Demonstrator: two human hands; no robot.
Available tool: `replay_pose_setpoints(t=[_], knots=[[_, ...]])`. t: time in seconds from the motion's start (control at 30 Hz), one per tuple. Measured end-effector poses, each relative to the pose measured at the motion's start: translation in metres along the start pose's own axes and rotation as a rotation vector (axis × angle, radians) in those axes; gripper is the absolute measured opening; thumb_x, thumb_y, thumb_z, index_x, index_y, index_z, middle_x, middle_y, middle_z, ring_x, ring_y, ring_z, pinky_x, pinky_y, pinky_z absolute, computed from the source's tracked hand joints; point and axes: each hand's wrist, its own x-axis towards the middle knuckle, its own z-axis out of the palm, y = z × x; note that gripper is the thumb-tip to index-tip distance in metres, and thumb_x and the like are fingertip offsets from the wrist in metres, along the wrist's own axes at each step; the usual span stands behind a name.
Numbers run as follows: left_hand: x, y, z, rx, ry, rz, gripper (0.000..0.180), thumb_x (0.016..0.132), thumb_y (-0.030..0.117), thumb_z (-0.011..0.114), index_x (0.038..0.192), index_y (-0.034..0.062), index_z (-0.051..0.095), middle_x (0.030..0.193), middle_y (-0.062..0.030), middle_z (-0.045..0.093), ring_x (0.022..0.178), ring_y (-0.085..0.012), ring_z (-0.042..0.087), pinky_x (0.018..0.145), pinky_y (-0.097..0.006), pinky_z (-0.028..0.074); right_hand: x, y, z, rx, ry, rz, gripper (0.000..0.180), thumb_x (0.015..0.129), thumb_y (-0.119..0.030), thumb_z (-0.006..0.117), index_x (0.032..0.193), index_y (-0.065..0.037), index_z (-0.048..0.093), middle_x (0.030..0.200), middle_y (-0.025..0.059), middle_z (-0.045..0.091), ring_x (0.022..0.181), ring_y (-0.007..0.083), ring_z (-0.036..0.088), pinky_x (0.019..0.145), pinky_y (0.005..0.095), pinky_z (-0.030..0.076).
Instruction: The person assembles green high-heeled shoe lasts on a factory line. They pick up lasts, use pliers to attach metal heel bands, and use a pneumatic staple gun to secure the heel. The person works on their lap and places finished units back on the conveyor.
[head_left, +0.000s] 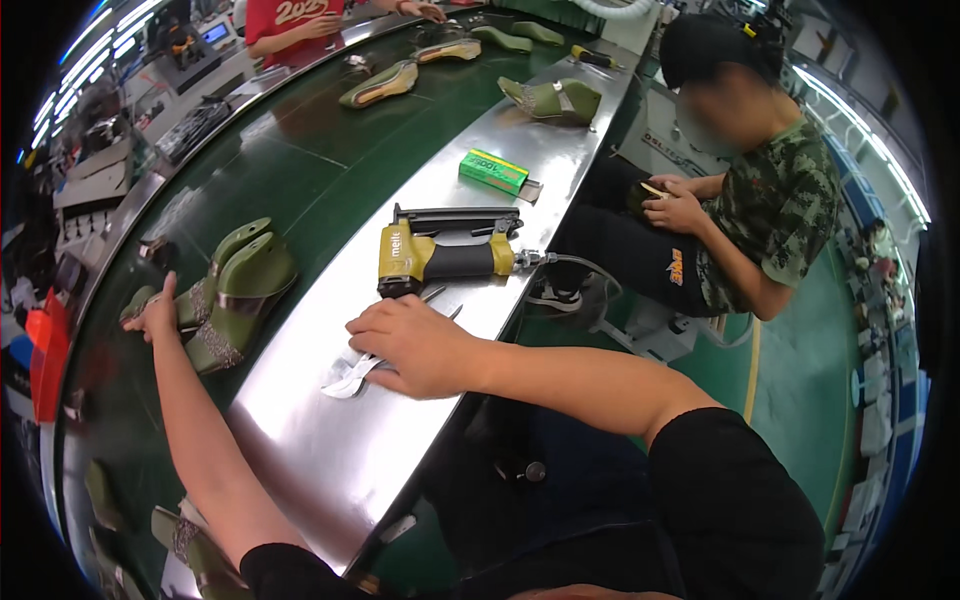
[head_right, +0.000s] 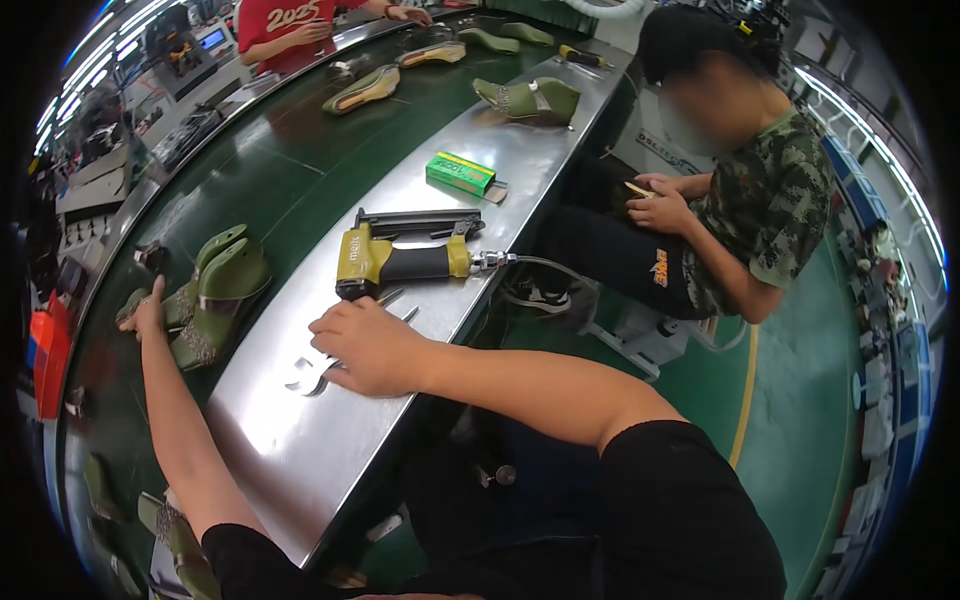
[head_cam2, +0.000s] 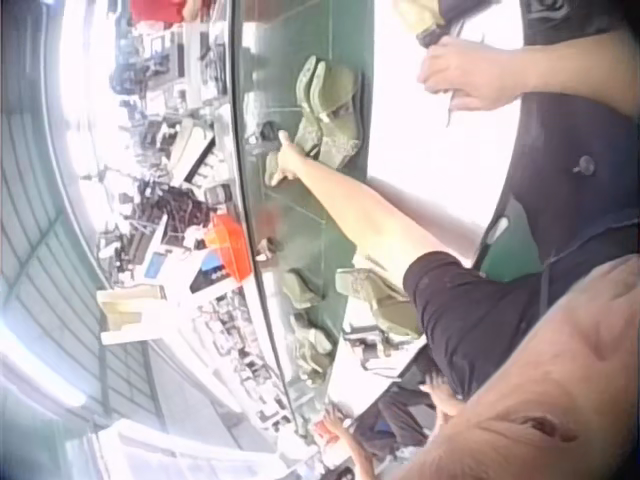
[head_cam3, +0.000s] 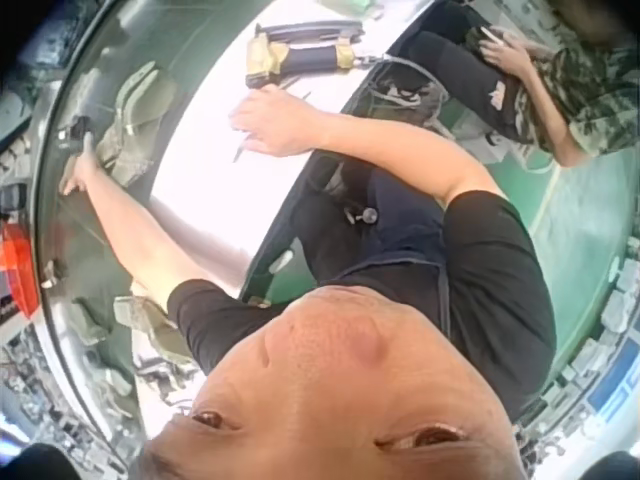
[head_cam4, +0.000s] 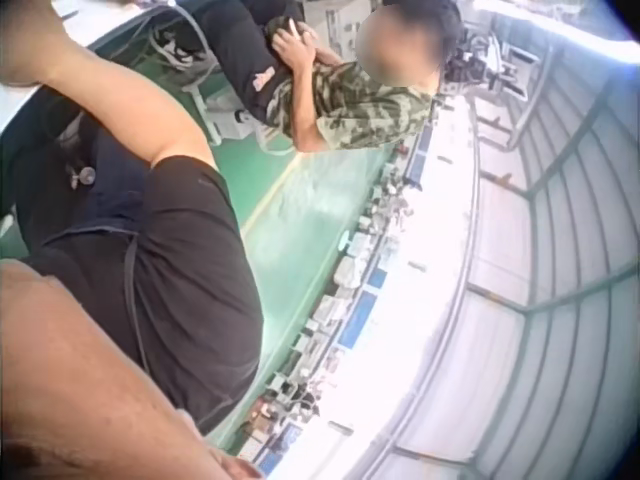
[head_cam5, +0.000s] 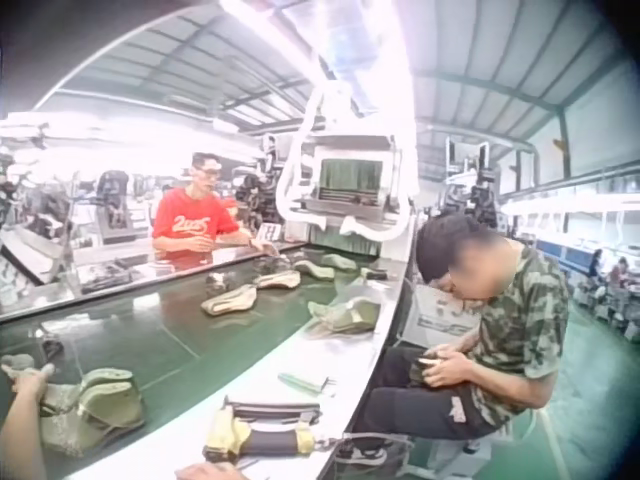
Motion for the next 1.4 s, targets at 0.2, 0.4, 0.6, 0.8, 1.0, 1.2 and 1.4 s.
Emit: replay_pose_setpoints(t=[0.2, 0.4, 0.6, 0.8, 1.0, 1.2, 1.4], knots=[[0.001, -0.001, 0.004, 0.078, -0.048, 0.019, 0.136, 0.066, 0.057, 0.09, 0.153, -0.0198, 0.02, 0.153, -0.0344, 0.045, 0.143, -0.0459, 0.046, 0.117, -0.048, 0.042, -0.005, 0.005, 0.002, -0.001, -0.03, 0.042, 0.041, 0.091, -0.03, 0.075, 0.121, -0.003, 0.068, 0.138, 0.0127, 0.064, 0.133, 0.0296, 0.054, 0.111, 0.0457, 0.04], [0.03, -0.057, -0.034, -0.937, -0.257, -0.181, 0.075, 0.081, 0.032, 0.078, 0.136, -0.011, 0.049, 0.129, -0.0275, 0.063, 0.116, -0.046, 0.063, 0.097, -0.061, 0.055, -0.004, 0.001, 0.002, -0.029, -0.006, 0.034, 0.042, 0.091, -0.027, 0.077, 0.125, -0.004, 0.069, 0.138, 0.0107, 0.064, 0.133, 0.0268, 0.054, 0.107, 0.043, 0.042], [0.029, -0.08, -0.095, -1.32, -0.489, -0.413, 0.043, 0.093, 0.01, 0.053, 0.134, -0.0015, 0.051, 0.132, -0.0228, 0.059, 0.121, -0.0431, 0.059, 0.1, -0.073, 0.051, -0.004, -0.001, 0.007, -0.024, -0.003, 0.026, 0.042, 0.092, -0.031, 0.074, 0.124, -0.004, 0.068, 0.136, 0.0114, 0.065, 0.133, 0.0289, 0.054, 0.111, 0.0456, 0.04], [-0.027, -0.078, -0.154, -1.372, -0.737, -0.107, 0.049, 0.095, 0.004, 0.052, 0.143, -0.0018, 0.048, 0.139, -0.0223, 0.057, 0.125, -0.0438, 0.06, 0.099, -0.072, 0.053, -0.011, 0.001, 0.017, -0.046, 0.078, 0.055, 0.03, 0.094, -0.016, 0.066, 0.121, -0.003, 0.068, 0.133, 0.0113, 0.066, 0.125, 0.0302, 0.057, 0.104, 0.0437, 0.045], [-0.087, -0.052, -0.201, -1.262, -0.759, 0.315, 0.032, 0.105, 0.026, 0.064, 0.127, 0.0023, 0.067, 0.112, -0.0096, 0.074, 0.1, -0.0226, 0.074, 0.079, -0.041, 0.064, -0.006, -0.001, 0.018, -0.071, 0.215, 0.073, 0.028, 0.094, -0.007, 0.059, 0.121, 0.001, 0.067, 0.128, 0.0153, 0.066, 0.116, 0.0342, 0.06, 0.1, 0.0442, 0.049], [-0.206, -0.026, -0.164, -0.913, -0.958, 0.482, 0.029, 0.102, 0.031, 0.07, 0.11, 0.0035, 0.071, 0.099, -0.0046, 0.073, 0.086, -0.0122, 0.067, 0.079, -0.029, 0.055, -0.004, 0.001, 0.019, -0.052, 0.201, 0.049, 0.028, 0.094, -0.006, 0.06, 0.12, 0.001, 0.066, 0.124, 0.0161, 0.067, 0.113, 0.0347, 0.061, 0.097, 0.0454, 0.049], [-0.244, -0.033, -0.123, -0.547, -1.031, 0.482, 0.03, 0.102, 0.027, 0.068, 0.112, -0.001, 0.07, 0.098, -0.0033, 0.07, 0.088, -0.0109, 0.063, 0.082, -0.028, 0.051, 0.0, 0.005, 0.022, -0.064, 0.161, 0.043, 0.024, 0.093, -0.006, 0.062, 0.116, 0.0, 0.066, 0.119, 0.0147, 0.068, 0.112, 0.035, 0.06, 0.098, 0.0454, 0.048]])
